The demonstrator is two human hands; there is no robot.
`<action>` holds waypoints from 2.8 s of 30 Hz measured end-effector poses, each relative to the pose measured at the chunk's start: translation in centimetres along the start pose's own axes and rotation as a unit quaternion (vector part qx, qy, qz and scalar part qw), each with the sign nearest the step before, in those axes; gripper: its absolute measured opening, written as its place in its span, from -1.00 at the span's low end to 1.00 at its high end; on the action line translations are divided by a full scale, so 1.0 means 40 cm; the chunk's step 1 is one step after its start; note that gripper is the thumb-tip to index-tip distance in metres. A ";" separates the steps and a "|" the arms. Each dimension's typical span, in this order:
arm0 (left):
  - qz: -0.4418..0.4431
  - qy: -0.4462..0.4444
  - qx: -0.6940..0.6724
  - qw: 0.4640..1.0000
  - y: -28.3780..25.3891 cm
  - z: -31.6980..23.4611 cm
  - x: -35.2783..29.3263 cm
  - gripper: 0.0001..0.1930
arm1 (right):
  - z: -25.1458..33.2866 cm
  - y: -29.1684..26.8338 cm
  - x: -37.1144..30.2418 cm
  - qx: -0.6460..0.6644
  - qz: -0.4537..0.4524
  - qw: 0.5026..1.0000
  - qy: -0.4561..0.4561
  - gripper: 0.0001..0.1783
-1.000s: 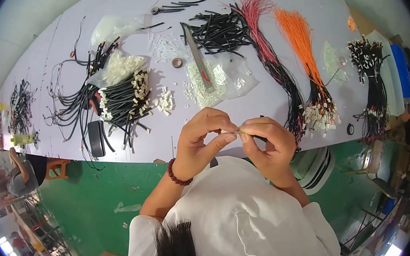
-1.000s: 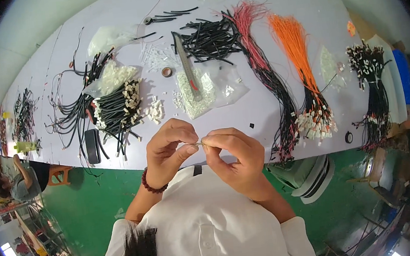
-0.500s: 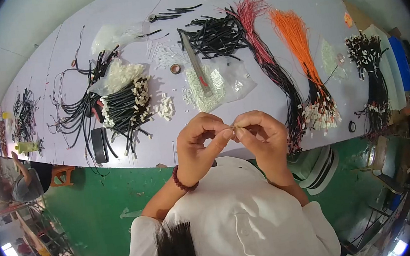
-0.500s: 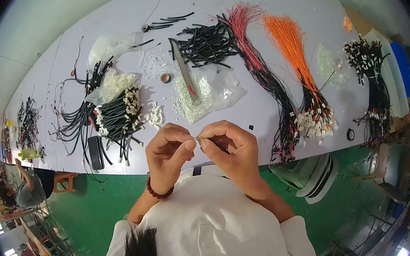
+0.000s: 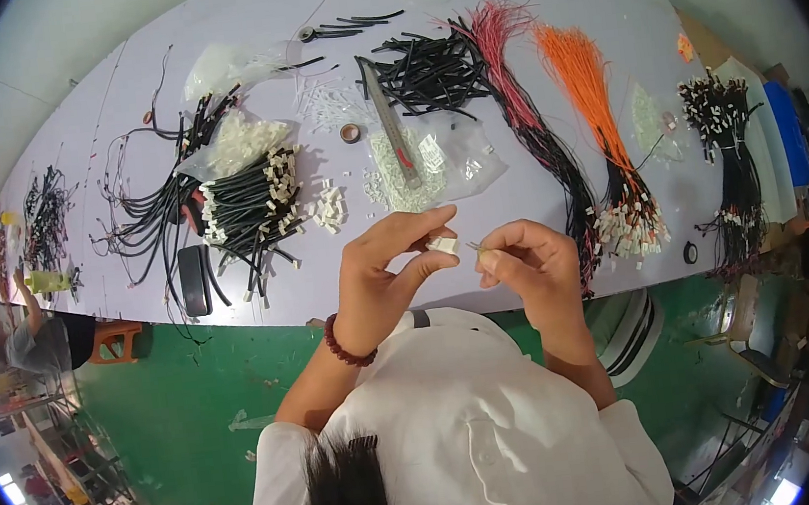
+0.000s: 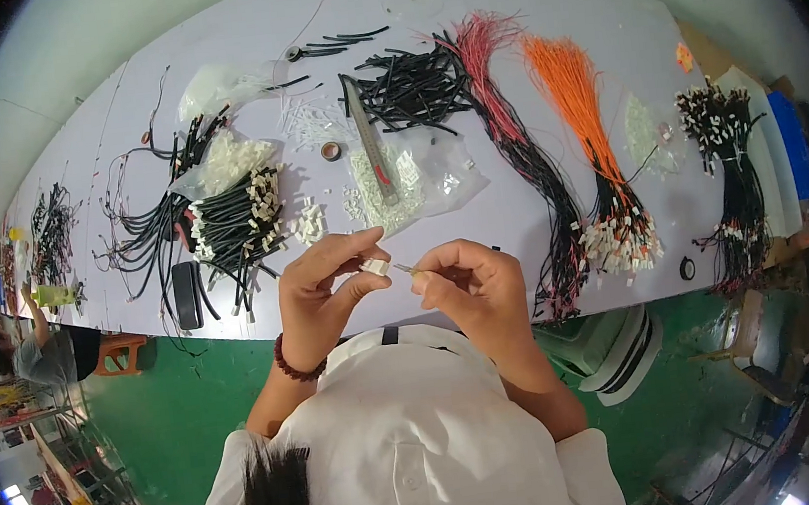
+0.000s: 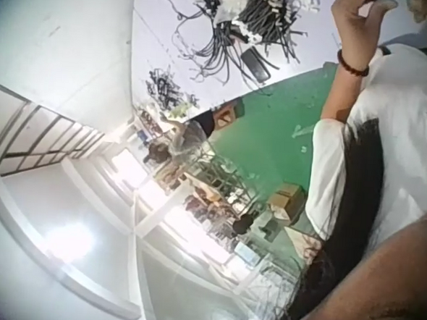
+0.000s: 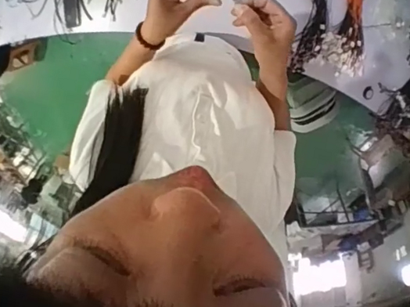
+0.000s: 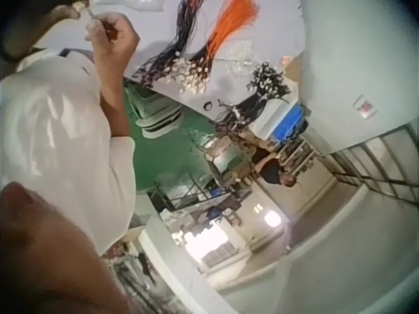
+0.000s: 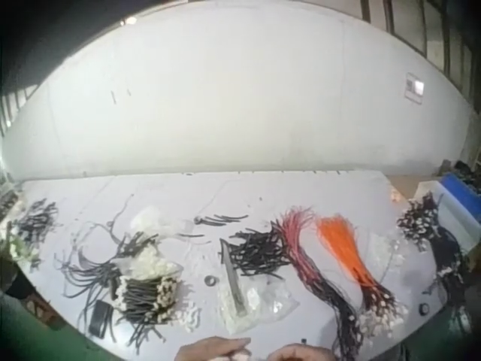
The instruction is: Sorting and assembling bundles of colored wires with plastic connectors and labels in a factory setting.
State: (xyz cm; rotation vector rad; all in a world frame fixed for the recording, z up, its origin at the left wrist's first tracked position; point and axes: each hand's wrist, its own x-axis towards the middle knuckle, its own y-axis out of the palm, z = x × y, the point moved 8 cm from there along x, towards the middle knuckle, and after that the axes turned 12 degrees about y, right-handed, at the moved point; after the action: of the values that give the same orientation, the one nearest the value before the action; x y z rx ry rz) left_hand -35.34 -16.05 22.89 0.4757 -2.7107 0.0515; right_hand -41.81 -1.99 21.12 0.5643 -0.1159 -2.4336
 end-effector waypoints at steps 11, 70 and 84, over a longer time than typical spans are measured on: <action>0.005 0.155 0.134 0.979 -0.020 -0.068 -0.008 -0.71 | 0.003 0.027 -0.028 -0.044 0.029 0.998 0.029 -0.92; 0.256 0.095 0.260 0.926 0.084 -0.006 -0.009 -0.74 | -0.080 -0.004 0.015 -0.133 0.162 0.975 0.068 -0.89; 0.122 -0.074 0.085 0.986 0.036 0.068 -0.047 -0.87 | -0.036 0.003 -0.008 -0.257 0.055 0.963 -0.060 -0.85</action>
State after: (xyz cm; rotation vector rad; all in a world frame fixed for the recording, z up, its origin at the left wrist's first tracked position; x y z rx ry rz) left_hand -35.19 -14.38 19.71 0.1994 -2.9121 0.3285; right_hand -40.90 -1.84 19.95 0.1714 0.4145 -2.2602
